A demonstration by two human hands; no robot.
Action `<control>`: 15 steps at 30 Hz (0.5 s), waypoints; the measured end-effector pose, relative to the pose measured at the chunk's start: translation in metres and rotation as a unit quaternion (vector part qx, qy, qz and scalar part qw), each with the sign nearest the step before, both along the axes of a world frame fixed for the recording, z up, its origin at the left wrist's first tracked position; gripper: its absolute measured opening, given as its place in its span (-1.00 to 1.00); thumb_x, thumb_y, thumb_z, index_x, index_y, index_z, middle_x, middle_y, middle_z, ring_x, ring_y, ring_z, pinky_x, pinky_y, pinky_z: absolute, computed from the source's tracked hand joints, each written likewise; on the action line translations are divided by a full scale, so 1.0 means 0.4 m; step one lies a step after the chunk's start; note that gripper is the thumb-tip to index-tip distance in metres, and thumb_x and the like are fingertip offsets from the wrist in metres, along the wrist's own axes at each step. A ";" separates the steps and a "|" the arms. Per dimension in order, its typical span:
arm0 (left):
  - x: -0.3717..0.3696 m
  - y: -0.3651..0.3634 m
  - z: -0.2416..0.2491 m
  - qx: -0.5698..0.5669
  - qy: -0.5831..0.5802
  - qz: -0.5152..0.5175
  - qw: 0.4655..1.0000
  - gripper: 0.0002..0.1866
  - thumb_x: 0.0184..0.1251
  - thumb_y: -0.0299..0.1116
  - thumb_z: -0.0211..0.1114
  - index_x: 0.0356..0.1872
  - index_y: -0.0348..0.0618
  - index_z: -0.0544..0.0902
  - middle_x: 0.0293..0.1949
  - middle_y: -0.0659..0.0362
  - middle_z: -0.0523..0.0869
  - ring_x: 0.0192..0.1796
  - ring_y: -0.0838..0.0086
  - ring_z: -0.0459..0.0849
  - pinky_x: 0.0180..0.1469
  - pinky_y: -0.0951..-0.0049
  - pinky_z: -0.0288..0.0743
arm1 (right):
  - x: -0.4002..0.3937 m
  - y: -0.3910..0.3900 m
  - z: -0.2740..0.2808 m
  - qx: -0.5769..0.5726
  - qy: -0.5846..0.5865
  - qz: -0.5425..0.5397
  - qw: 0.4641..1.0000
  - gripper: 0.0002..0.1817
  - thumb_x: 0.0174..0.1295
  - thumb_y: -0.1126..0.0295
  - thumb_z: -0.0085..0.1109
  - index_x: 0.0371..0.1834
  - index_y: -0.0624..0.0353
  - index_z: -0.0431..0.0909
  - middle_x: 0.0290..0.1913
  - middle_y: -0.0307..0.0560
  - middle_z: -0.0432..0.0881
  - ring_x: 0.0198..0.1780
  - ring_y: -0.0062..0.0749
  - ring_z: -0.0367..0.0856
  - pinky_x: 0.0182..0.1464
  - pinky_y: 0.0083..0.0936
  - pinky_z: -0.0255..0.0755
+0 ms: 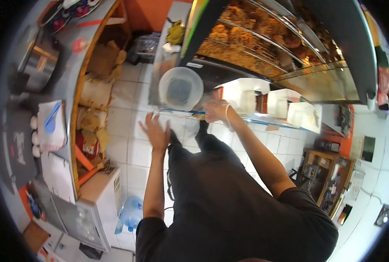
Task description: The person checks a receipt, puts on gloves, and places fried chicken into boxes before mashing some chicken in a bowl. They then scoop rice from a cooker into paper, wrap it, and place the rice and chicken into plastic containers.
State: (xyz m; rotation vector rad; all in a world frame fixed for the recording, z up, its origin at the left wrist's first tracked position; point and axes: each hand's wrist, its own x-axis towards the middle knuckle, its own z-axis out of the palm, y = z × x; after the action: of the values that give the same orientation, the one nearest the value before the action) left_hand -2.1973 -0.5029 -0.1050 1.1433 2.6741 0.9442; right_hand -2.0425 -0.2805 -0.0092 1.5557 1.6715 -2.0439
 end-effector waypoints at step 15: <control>0.136 -0.426 -0.374 -0.330 -0.354 -0.153 0.862 -0.31 0.23 -0.20 0.35 0.35 -0.24 0.35 0.06 -0.22 0.61 0.13 -0.02 0.59 0.17 0.15 0.50 | -0.161 0.335 0.665 0.931 -0.019 0.072 0.358 -0.81 0.28 0.52 0.19 -0.06 0.26 0.62 -0.10 0.01 0.70 -0.14 -0.27 0.68 -0.12 -0.51 0.59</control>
State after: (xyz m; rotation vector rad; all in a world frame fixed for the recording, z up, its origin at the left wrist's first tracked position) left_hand -2.1430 -0.6734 -0.2545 0.7976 1.8804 0.2473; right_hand -2.1068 -0.1465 0.2569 0.8246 3.6807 1.2183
